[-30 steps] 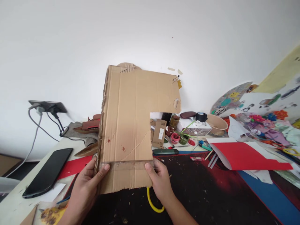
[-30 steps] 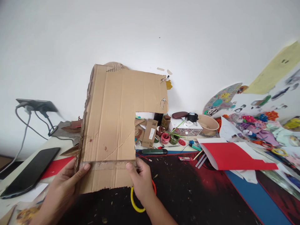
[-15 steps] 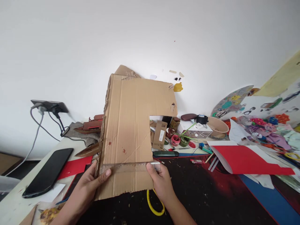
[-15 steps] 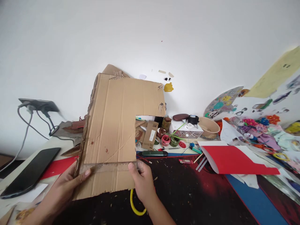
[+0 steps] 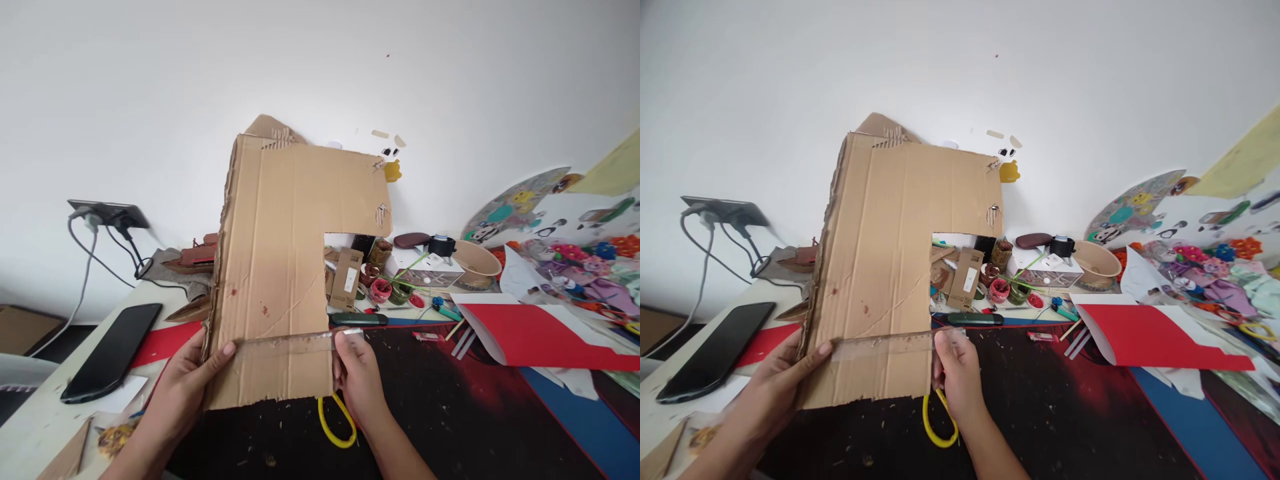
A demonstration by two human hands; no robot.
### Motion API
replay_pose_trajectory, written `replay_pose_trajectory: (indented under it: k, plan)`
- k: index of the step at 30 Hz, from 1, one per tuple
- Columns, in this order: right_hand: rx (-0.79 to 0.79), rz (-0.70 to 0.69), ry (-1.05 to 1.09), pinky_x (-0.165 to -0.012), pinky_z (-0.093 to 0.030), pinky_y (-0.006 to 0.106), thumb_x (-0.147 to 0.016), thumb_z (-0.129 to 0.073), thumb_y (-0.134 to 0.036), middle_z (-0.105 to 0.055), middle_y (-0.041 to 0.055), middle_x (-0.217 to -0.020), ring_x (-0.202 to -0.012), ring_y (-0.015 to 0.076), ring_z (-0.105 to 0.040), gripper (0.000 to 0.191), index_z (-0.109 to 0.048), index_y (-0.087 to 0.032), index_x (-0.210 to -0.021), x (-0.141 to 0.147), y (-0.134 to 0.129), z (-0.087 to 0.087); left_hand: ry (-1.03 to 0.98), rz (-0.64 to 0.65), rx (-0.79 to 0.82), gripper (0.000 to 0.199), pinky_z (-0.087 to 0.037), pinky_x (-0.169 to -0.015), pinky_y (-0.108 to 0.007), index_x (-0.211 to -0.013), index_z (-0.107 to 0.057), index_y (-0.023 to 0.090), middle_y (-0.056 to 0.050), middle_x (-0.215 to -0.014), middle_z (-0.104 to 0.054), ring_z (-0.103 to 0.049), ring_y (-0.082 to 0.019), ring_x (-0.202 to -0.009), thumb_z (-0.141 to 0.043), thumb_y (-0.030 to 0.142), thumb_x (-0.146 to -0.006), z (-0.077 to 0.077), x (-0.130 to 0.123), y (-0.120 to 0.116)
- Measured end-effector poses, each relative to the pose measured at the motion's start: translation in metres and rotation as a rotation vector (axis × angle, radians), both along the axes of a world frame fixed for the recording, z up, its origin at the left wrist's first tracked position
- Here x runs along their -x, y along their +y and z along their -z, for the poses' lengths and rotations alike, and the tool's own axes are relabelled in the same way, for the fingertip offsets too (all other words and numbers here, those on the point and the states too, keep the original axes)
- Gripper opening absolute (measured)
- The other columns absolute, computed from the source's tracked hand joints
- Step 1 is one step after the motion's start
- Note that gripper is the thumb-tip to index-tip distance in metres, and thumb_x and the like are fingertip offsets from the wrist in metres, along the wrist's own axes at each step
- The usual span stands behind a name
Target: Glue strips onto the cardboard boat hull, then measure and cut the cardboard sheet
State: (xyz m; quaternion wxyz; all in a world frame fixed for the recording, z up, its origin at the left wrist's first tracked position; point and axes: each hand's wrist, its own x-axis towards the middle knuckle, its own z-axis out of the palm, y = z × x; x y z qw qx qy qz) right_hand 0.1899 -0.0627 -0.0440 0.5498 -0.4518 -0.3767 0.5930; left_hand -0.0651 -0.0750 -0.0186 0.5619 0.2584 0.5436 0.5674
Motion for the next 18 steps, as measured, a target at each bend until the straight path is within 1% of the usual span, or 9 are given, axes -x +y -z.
replay_pose_trajectory:
  k: [3, 5, 8, 10, 11, 13, 15, 16, 18]
  plan:
    - [-0.028, -0.030, -0.004, -0.049, -0.044, 0.026, -0.083, -0.079, -0.076, -0.065, 0.0010, -0.062, -0.051, 0.0155, -0.054, 0.056, -0.072, -0.021, -0.075, 0.005, -0.002, -0.006, -0.002, 0.017, 0.013, 0.071, -0.069, -0.065, -0.037, -0.118, -0.077, 0.022, -0.013, -0.106, -0.085, -0.083, -0.035, -0.084, -0.103, 0.046, -0.056, 0.000, -0.004, -0.002]
    - [-0.066, -0.053, -0.049, -0.058, -0.052, 0.030, -0.082, -0.080, -0.076, -0.072, 0.0039, -0.071, -0.060, 0.0196, -0.061, 0.054, -0.076, -0.022, -0.077, 0.009, -0.004, -0.013, -0.013, 0.009, 0.013, 0.067, -0.069, -0.065, -0.037, -0.115, -0.077, 0.022, -0.012, -0.105, -0.085, -0.083, -0.034, -0.082, -0.103, 0.045, -0.057, 0.001, -0.006, -0.004]
    - [-0.092, -0.069, -0.098, -0.066, -0.056, 0.033, -0.081, -0.079, -0.078, -0.075, 0.0051, -0.073, -0.068, 0.0233, -0.066, 0.055, -0.078, -0.023, -0.074, 0.012, -0.005, -0.022, -0.045, -0.015, 0.015, 0.058, -0.069, -0.067, -0.036, -0.105, -0.077, 0.023, -0.010, -0.101, -0.085, -0.083, -0.035, -0.087, -0.103, 0.044, -0.058, 0.001, -0.007, -0.006]
    - [-0.109, -0.064, -0.119, -0.069, -0.056, 0.033, -0.082, -0.078, -0.078, -0.074, 0.0049, -0.073, -0.071, 0.0237, -0.067, 0.056, -0.077, -0.023, -0.072, 0.013, -0.005, -0.023, -0.063, -0.018, 0.016, 0.055, -0.070, -0.069, -0.036, -0.102, -0.078, 0.022, -0.010, -0.097, -0.085, -0.083, -0.036, -0.092, -0.103, 0.043, -0.058, 0.000, -0.006, -0.006]
    - [-0.119, -0.060, -0.133, -0.068, -0.056, 0.032, -0.083, -0.077, -0.078, -0.073, 0.0046, -0.072, -0.071, 0.0230, -0.066, 0.056, -0.076, -0.023, -0.071, 0.013, -0.005, -0.023, -0.066, -0.021, 0.012, 0.055, -0.070, -0.070, -0.036, -0.103, -0.078, 0.022, -0.010, -0.096, -0.085, -0.083, -0.037, -0.094, -0.103, 0.043, -0.058, 0.000, -0.005, -0.006]
    - [-0.111, -0.066, -0.157, -0.058, -0.052, 0.029, -0.083, -0.075, -0.080, -0.068, 0.0027, -0.066, -0.061, 0.0191, -0.061, 0.060, -0.073, -0.022, -0.068, 0.011, -0.006, -0.019, -0.062, -0.035, 0.003, 0.060, -0.070, -0.071, -0.035, -0.108, -0.079, 0.022, -0.009, -0.096, -0.085, -0.083, -0.036, -0.094, -0.103, 0.043, -0.058, -0.003, -0.004, -0.004]
    - [-0.057, -0.094, -0.159, -0.044, -0.039, 0.025, -0.080, -0.073, -0.085, -0.057, -0.0017, -0.054, -0.045, 0.0135, -0.049, 0.065, -0.068, -0.021, -0.067, 0.009, -0.005, -0.015, -0.058, -0.058, -0.003, 0.066, -0.070, -0.070, -0.035, -0.114, -0.078, 0.023, -0.008, -0.099, -0.085, -0.083, -0.036, -0.093, -0.103, 0.041, -0.056, -0.007, -0.003, -0.001]
    - [-0.033, -0.103, -0.154, -0.041, -0.034, 0.024, -0.079, -0.073, -0.087, -0.051, -0.0040, -0.050, -0.040, 0.0116, -0.044, 0.067, -0.065, -0.021, -0.066, 0.008, -0.005, -0.013, -0.058, -0.078, -0.007, 0.067, -0.070, -0.071, -0.034, -0.116, -0.078, 0.023, -0.008, -0.099, -0.085, -0.083, -0.035, -0.093, -0.103, 0.041, -0.056, -0.009, -0.003, 0.000]
    - [-0.015, -0.103, -0.128, -0.041, -0.031, 0.023, -0.081, -0.072, -0.087, -0.044, -0.0067, -0.044, -0.037, 0.0098, -0.039, 0.068, -0.062, -0.021, -0.066, 0.005, -0.003, -0.010, -0.070, -0.121, -0.015, 0.066, -0.071, -0.073, -0.035, -0.113, -0.079, 0.024, -0.006, -0.097, -0.085, -0.083, -0.035, -0.092, -0.104, 0.039, -0.053, -0.012, -0.002, 0.004]
